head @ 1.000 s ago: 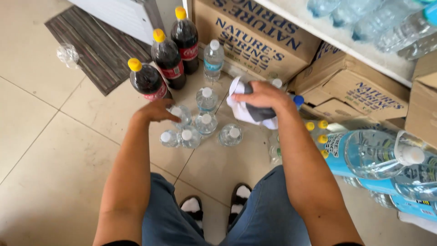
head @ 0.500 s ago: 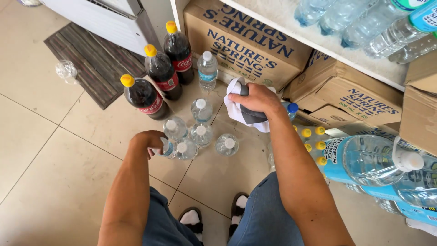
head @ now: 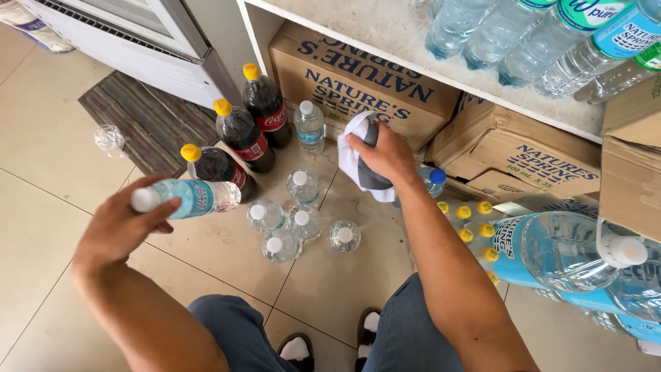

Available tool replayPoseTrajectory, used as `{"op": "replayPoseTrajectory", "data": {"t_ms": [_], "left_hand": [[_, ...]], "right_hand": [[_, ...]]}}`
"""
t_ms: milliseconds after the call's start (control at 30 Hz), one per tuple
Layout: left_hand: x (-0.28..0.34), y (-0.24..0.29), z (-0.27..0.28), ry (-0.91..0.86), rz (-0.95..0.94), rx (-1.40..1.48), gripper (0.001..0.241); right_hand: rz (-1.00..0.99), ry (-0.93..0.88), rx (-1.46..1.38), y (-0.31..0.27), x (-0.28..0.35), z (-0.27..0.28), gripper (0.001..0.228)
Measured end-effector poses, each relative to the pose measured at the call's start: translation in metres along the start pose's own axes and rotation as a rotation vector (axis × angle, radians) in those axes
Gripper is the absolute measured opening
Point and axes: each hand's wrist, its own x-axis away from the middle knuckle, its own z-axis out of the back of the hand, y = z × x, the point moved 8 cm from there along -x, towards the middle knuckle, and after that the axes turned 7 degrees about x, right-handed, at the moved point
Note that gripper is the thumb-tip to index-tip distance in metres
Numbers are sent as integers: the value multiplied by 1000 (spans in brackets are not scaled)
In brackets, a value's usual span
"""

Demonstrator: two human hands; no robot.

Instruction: The recorder uses a cloth to wipe down water bottles that are sitting on the floor before moving them.

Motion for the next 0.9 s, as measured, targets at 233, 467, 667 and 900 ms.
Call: {"op": "replayPoseTrajectory", "data": {"t_ms": [233,467,667,900], "left_hand": [[20,16,18,62,-521,667,47],[-20,78,-79,25,-592,918,46],[-37,93,-155,-68,-598,923,57],[-59,87,-242,-211,-673,935,78]], "right_hand": [[73,-414,-455,-46,28,-24,50],[-229,-349,-1160,-89,72,-21,105],[-318,-242,-1442,-69,71,-23,70],[-469,-207,-1256,-82,96,11,82]]}}
